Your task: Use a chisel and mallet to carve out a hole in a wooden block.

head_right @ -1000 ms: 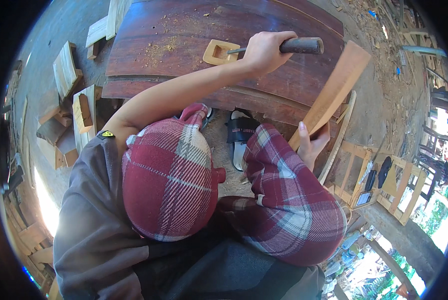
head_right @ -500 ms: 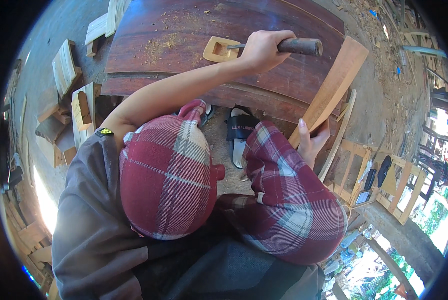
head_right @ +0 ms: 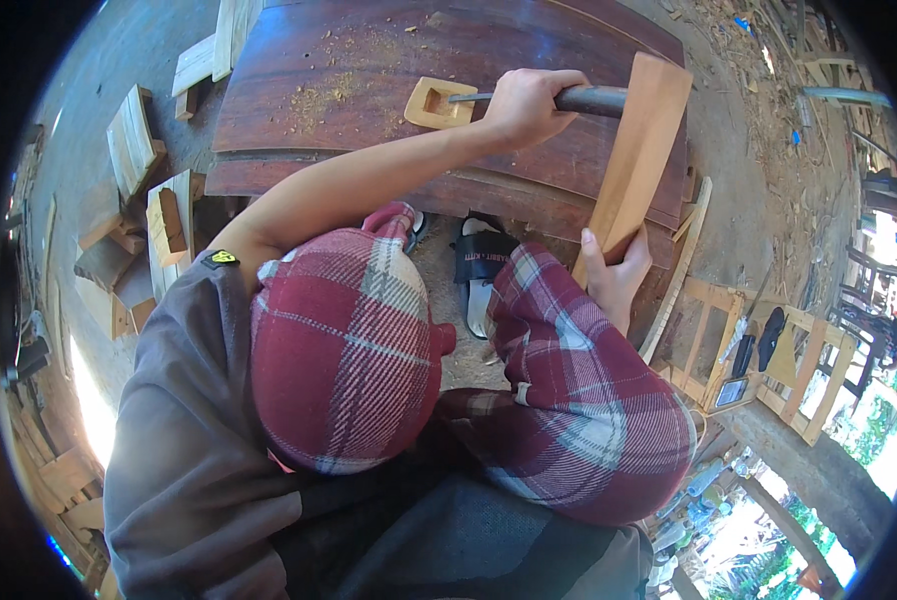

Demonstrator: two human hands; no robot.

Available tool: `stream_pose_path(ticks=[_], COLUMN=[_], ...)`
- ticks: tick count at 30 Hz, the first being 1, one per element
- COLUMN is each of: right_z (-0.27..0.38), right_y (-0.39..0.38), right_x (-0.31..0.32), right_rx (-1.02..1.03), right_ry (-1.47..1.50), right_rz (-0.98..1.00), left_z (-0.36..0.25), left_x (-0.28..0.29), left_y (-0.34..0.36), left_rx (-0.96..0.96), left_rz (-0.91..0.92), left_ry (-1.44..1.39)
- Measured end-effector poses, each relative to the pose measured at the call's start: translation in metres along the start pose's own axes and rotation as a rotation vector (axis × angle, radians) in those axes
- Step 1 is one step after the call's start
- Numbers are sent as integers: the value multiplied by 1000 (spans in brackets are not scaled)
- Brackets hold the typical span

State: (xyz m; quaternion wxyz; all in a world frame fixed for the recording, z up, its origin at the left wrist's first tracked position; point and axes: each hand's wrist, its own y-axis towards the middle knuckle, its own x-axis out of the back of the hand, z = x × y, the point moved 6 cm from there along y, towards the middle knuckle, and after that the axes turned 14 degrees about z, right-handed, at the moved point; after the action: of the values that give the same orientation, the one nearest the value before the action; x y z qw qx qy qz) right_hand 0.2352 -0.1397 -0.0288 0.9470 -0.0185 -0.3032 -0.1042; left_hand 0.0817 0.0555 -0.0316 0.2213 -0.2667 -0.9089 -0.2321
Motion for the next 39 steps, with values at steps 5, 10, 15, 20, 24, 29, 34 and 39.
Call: stream_pose_path(ticks=[5, 10, 15, 20, 24, 29, 34, 39], right_z=[-15, -16, -14, -20, -18, -28, -36, -27], right_y=[-13, -16, -16, -23, -13, -18, -15, -9], right_x=[21, 18, 2, 20, -8, 18, 4, 3], right_rx=[-57, 149, -142, 33, -255, -153, 1, -181], right_ry=[280, 607, 152, 554, 142, 315, 600, 267], right_rz=[-162, -150, -59, -322, 60, -216, -138, -16], left_z=[2, -3, 5, 2, 4, 5, 8, 13], left_x=[4, 0, -7, -8, -8, -9, -9, -11], left_y=[2, 0, 1, -2, -3, 1, -1, -4], left_rx=[20, -7, -27, -9, 7, 13, 25, 34], left_rz=[-45, 4, 18, 65, 72, 114, 112, 73], left_ry=[-22, -9, 47, 52, 62, 79, 79, 88])
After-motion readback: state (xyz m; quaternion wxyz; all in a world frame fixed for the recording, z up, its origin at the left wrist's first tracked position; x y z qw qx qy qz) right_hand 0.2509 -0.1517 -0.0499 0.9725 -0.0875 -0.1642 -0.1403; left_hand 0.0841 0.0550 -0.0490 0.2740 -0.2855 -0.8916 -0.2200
